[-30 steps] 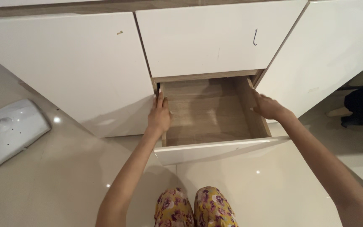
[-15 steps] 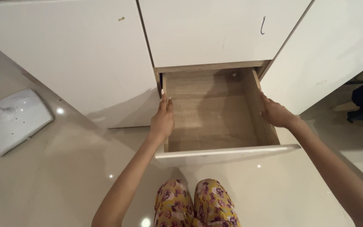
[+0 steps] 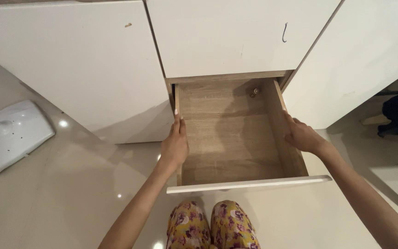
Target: The person opens a drawer, removes a router and other items, then places them into a different drawer. They also pick up a razor and a comb, placing them into the same drawer before closing it. The person then walks to a bed and picks up a folded black garment.
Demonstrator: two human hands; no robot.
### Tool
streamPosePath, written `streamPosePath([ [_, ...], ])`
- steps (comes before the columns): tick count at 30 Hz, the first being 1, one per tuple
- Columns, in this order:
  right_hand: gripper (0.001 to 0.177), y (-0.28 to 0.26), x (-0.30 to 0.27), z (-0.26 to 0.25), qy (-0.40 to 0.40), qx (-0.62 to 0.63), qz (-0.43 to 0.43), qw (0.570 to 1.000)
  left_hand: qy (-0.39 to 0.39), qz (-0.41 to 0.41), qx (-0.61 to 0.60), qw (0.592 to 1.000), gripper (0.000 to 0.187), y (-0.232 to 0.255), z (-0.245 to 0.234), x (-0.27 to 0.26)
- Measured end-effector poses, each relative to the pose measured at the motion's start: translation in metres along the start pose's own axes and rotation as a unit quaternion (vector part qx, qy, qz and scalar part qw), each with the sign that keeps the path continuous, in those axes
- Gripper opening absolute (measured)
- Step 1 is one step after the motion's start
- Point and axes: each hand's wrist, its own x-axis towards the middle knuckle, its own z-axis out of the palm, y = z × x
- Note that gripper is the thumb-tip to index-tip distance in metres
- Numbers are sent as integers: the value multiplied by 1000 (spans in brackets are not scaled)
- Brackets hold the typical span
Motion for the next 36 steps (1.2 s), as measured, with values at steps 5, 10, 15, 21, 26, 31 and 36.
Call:
streamPosePath([
  [5, 94, 3, 14, 17, 78, 42, -22, 996, -19, -31, -42, 998, 80, 8, -16, 11],
  [10, 90, 1, 15, 26, 141, 49, -45, 988, 1, -23, -2, 1000, 85, 10, -12, 10],
  [15, 97, -13, 8, 14, 126, 18, -16, 992, -31, -32, 52, 998, 88, 7, -6, 16],
  [21, 91, -35, 7, -9, 84, -24, -79, 993, -62, -25, 27, 997, 91, 11, -13, 28],
  [26, 87, -65, 1, -27, 105, -39, -189, 976, -117, -14, -2, 993, 89, 25, -35, 33],
  [31, 96, -119, -20, -49, 58, -30, -195, 979, -95, 21, -64, 993, 92, 53, -69, 28],
  [36, 89, -177, -34, -87, 41, -37, -178, 982, -69, 50, -43, 995, 89, 87, -104, 25],
])
